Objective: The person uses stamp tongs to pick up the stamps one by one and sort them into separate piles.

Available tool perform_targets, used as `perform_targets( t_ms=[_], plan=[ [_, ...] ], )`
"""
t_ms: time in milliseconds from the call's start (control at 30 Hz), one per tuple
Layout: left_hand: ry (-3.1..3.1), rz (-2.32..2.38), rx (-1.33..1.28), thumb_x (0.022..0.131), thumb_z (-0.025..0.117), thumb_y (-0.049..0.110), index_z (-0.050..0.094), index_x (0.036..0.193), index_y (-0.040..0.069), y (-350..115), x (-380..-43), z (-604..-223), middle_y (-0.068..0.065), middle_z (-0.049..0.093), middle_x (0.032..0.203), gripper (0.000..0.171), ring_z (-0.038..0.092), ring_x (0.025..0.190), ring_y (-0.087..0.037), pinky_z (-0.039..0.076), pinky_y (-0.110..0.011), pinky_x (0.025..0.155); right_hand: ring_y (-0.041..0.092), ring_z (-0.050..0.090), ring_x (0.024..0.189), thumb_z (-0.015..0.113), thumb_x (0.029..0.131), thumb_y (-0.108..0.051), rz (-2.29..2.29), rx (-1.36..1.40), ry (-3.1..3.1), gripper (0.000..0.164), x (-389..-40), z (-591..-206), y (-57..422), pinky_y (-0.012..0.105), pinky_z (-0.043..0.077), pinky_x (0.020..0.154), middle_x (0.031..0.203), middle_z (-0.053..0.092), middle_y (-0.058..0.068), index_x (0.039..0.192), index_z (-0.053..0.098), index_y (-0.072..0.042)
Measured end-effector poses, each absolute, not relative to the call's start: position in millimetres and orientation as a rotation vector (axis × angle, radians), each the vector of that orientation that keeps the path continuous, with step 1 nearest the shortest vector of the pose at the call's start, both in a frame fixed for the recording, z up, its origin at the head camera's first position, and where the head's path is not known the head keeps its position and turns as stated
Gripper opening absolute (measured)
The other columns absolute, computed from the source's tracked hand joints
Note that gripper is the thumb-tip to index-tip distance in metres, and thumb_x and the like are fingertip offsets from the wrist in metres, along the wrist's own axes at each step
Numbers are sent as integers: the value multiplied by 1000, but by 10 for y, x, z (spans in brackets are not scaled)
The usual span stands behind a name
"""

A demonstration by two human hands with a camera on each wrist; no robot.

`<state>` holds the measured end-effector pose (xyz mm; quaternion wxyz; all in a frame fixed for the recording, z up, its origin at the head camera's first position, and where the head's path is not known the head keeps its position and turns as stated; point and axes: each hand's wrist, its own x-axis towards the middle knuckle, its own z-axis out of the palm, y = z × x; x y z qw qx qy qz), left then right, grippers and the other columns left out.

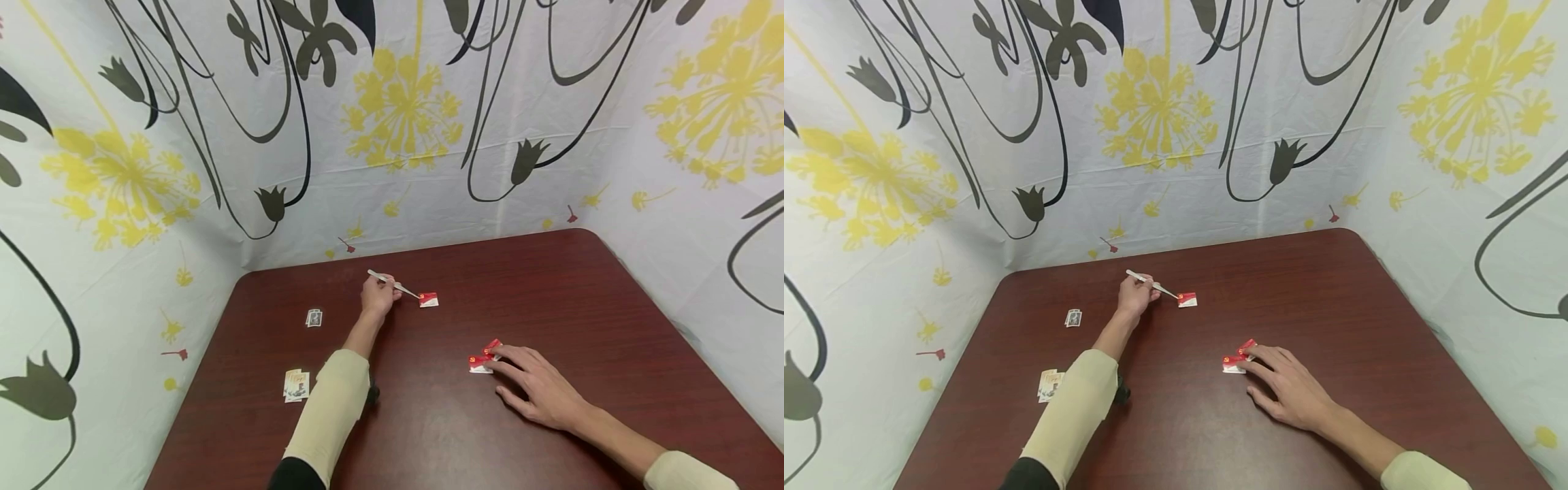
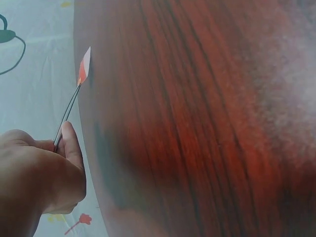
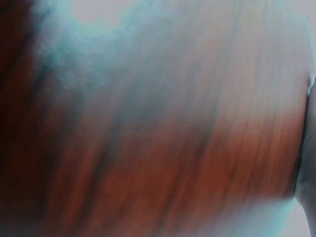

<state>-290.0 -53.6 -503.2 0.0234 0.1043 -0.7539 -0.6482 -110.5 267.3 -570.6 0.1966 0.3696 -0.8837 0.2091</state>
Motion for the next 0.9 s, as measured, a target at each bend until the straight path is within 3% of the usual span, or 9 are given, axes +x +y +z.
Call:
perform_targets(
  t_ms=[167,400,633,900],
  plan=[
    [-2413,-1886,377,111,58,11,66,115,2,-557,-2977,-5058,-16,78,108,13,77,89,-24,68,-38,84,33,57,132,78,92,-26,592,1037,-2467,49,-1106,-5715,2673,48,40,110,148,60,9,139,69,-15],
    [-2418,-1710,351,111,60,16,66,117,5,-566,-2954,-5067,-17,75,107,14,78,94,-31,65,-26,73,33,57,131,78,93,-27,585,1034,-2466,49,-1104,-5717,2679,49,41,110,146,60,9,139,69,-15],
    [-2396,-1891,89,108,62,13,67,113,0,-449,-2628,-5111,-18,76,99,14,78,89,-33,69,-38,79,32,56,132,79,93,-28,578,1027,-2495,50,-1093,-5692,2678,49,42,110,148,59,9,141,69,-17],
    [-2445,-2280,-139,106,65,8,65,115,-7,-251,-2157,-5265,-17,76,97,17,78,85,-30,69,-36,77,33,57,132,78,93,-29,566,1032,-2493,52,-1102,-5706,2672,49,42,109,148,59,11,142,69,-17]
  ],
)
